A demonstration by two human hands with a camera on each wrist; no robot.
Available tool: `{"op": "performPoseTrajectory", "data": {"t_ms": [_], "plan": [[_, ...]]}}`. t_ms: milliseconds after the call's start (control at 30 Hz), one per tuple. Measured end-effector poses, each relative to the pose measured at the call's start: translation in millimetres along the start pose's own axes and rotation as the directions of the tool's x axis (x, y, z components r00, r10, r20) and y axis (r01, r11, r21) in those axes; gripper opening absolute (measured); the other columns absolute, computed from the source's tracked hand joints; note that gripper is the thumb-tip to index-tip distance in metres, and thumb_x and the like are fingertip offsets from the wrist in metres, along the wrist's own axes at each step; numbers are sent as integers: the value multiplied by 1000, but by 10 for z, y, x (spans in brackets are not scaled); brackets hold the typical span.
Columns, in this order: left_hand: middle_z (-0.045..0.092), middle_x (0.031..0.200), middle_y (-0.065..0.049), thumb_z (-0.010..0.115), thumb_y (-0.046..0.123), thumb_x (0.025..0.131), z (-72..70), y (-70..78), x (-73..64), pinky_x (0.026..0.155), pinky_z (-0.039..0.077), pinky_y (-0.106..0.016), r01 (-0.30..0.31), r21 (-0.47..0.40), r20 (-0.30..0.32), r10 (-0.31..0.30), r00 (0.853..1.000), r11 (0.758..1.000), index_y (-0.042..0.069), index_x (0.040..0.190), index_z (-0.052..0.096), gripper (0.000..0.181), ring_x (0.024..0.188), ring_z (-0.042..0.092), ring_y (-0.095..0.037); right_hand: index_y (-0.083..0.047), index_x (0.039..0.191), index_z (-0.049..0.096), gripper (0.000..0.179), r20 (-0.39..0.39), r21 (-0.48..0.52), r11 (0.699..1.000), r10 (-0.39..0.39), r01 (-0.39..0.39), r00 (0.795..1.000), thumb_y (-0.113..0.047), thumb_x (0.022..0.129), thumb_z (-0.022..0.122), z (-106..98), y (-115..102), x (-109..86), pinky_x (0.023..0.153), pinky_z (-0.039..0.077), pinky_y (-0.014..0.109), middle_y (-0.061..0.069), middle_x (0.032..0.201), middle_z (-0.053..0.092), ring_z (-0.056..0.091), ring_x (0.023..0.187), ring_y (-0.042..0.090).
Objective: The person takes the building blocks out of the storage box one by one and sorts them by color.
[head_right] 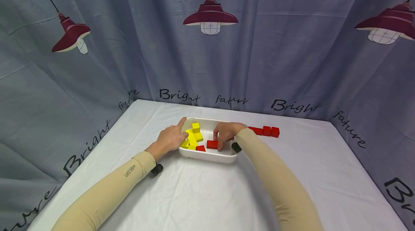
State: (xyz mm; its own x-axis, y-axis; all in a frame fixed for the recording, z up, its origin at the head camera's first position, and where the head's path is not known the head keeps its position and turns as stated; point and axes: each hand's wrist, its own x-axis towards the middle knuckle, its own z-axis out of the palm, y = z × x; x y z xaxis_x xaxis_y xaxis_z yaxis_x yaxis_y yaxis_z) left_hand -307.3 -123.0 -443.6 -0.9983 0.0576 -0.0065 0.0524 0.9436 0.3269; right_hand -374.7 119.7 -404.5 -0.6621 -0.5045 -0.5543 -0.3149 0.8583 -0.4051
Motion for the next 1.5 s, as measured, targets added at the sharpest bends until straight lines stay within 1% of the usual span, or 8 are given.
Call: {"op": "performPoseTrajectory", "data": {"t_ms": [167, 267, 433, 667, 867, 1000, 1233, 1500], "plan": [[69, 101, -11, 46, 41, 99, 6, 16, 8, 72, 50, -41, -6, -1, -8, 6, 1000, 1000, 22, 161, 22, 69, 79, 58, -23, -15, 97, 67, 23, -17, -20, 1000, 6, -6, 1000, -15, 80, 82, 20, 4, -5, 58, 31, 25, -1, 75, 50, 42, 58, 14], [69, 101, -12, 46, 41, 99, 6, 26, 3, 72, 50, -42, -6, -4, -6, 6, 1000, 1000, 22, 161, 22, 69, 79, 58, -23, -14, 97, 68, 20, -16, -37, 999, 10, -11, 1000, -15, 81, 80, 23, 8, -12, 59, 32, 25, -2, 77, 52, 42, 59, 13], [67, 95, -11, 46, 41, 99, -2, 40, -14, 70, 49, -40, -1, -4, 7, 1, 1000, 1000, 22, 162, 20, 70, 77, 58, -23, -13, 99, 70, 21, -28, -72, 997, 1, -3, 1000, -15, 80, 79, -16, -9, -66, 64, 36, 26, -1, 85, 57, 49, 72, 14], [67, 97, -11, 45, 42, 99, -8, 30, -21, 70, 49, -39, -2, -5, 6, 2, 1000, 1000, 22, 162, 20, 71, 77, 58, -23, -16, 96, 70, 20, -80, -98, 995, -25, 17, 997, -17, 78, 79, -144, -36, -182, 75, 41, 32, 1, 91, 62, 54, 91, 18], [69, 103, -13, 45, 41, 99, -8, 22, -32, 72, 50, -41, 0, -2, 7, 0, 1000, 1000, 21, 162, 20, 70, 79, 58, -23, -18, 93, 70, 17, -104, -131, 991, -50, 36, 993, -16, 78, 77, -231, -27, -293, 76, 41, 33, 1, 85, 59, 55, 89, 18], [69, 111, -14, 45, 42, 100, -1, 23, -38, 76, 50, -42, 3, -3, 11, -3, 1000, 1000, 21, 162, 20, 71, 81, 58, -24, -17, 95, 71, 17, -116, -118, 992, -53, 39, 992, -17, 79, 78, -271, -8, -374, 75, 42, 33, 1, 85, 60, 55, 89, 18], [69, 106, -14, 46, 42, 100, 16, 18, -21, 74, 50, -42, -3, 4, 0, 3, 1000, 1000, 21, 161, 20, 70, 79, 59, -24, -13, 99, 69, 20, -156, -92, 994, -69, 55, 985, -16, 81, 77, -388, 84, -554, 69, 43, 30, 2, 78, 54, 54, 81, 18], [70, 110, -14, 45, 43, 99, 3, 11, -15, 75, 51, -43, -9, 6, 2, 9, 1000, 1000, 22, 162, 20, 71, 80, 60, -23, -12, 102, 70, 22, -199, -52, 997, -63, 54, 978, -17, 83, 78, -476, 249, -725, 69, 43, 31, 5, 80, 55, 53, 82, 20]]}}
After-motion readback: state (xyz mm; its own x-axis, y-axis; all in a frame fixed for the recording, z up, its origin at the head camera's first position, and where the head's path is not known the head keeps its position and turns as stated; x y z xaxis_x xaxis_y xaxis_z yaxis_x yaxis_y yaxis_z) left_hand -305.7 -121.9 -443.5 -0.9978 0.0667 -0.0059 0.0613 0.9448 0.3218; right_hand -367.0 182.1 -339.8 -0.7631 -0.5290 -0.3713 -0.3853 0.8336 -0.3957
